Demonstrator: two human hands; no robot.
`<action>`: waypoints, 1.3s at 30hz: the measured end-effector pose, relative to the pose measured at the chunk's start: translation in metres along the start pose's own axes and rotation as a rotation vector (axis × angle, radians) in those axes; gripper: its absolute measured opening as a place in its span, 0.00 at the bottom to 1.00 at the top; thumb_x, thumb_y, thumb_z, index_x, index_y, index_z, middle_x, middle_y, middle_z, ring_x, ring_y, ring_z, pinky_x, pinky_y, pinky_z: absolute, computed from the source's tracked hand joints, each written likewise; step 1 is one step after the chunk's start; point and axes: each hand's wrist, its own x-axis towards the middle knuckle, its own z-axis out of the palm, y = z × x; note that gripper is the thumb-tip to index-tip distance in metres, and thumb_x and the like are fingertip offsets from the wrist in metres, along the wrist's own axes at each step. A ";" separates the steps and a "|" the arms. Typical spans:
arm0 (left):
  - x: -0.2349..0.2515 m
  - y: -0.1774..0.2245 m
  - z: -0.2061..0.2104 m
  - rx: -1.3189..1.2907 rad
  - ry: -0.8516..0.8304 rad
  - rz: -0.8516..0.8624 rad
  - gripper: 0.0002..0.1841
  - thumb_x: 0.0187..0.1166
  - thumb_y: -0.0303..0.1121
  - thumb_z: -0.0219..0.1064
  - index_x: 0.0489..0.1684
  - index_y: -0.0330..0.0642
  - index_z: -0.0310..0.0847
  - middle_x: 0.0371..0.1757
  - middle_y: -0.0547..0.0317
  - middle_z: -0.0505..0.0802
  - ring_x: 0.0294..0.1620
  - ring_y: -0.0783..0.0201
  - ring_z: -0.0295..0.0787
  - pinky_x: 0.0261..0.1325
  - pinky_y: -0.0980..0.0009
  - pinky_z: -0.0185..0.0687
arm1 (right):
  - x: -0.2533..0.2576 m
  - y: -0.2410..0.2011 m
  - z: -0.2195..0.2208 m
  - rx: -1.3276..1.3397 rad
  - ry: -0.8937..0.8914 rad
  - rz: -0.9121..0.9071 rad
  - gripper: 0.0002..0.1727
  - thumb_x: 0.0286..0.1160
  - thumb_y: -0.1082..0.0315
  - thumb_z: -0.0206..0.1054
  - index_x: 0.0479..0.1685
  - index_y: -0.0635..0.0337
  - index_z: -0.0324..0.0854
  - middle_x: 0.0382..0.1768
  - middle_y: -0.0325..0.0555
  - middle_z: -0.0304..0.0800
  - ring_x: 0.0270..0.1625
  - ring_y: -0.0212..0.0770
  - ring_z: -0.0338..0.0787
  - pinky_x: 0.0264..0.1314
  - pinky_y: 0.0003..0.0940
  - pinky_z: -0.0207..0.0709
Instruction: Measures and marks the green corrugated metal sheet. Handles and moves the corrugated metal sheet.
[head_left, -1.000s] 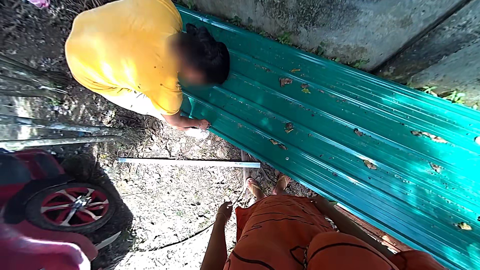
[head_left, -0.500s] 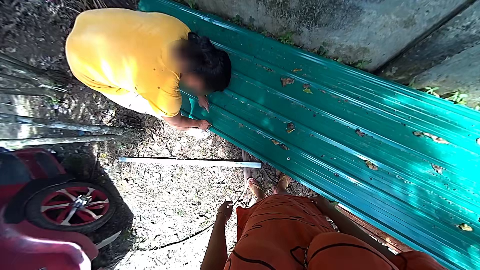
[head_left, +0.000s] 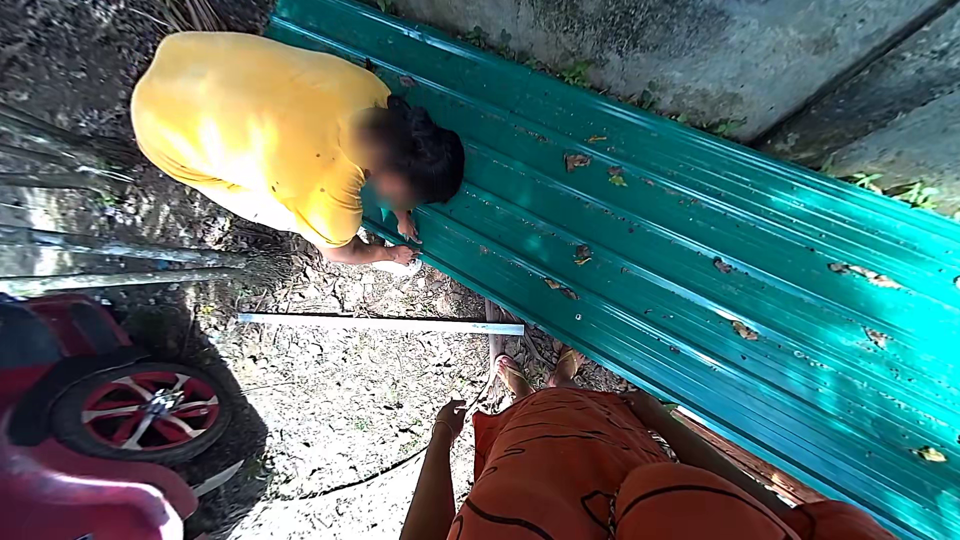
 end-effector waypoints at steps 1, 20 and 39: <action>0.000 0.000 0.000 -0.002 0.001 0.002 0.20 0.90 0.30 0.56 0.77 0.34 0.76 0.76 0.37 0.83 0.77 0.44 0.80 0.81 0.51 0.70 | 0.001 0.001 0.001 0.008 0.004 0.000 0.23 0.91 0.67 0.54 0.79 0.66 0.75 0.78 0.67 0.78 0.84 0.62 0.73 0.87 0.58 0.60; -0.002 -0.003 0.004 -0.015 -0.006 0.015 0.19 0.90 0.29 0.56 0.76 0.35 0.77 0.76 0.38 0.84 0.77 0.45 0.80 0.80 0.51 0.70 | 0.004 0.006 0.008 0.002 0.004 -0.002 0.23 0.91 0.67 0.53 0.80 0.64 0.75 0.78 0.67 0.77 0.84 0.63 0.73 0.87 0.60 0.59; -0.003 -0.014 0.007 -0.009 -0.003 0.022 0.19 0.90 0.29 0.56 0.76 0.35 0.78 0.76 0.40 0.84 0.78 0.46 0.79 0.82 0.52 0.68 | -0.002 0.001 0.014 -0.004 0.012 0.005 0.23 0.92 0.68 0.53 0.80 0.66 0.74 0.79 0.67 0.76 0.85 0.63 0.71 0.88 0.59 0.58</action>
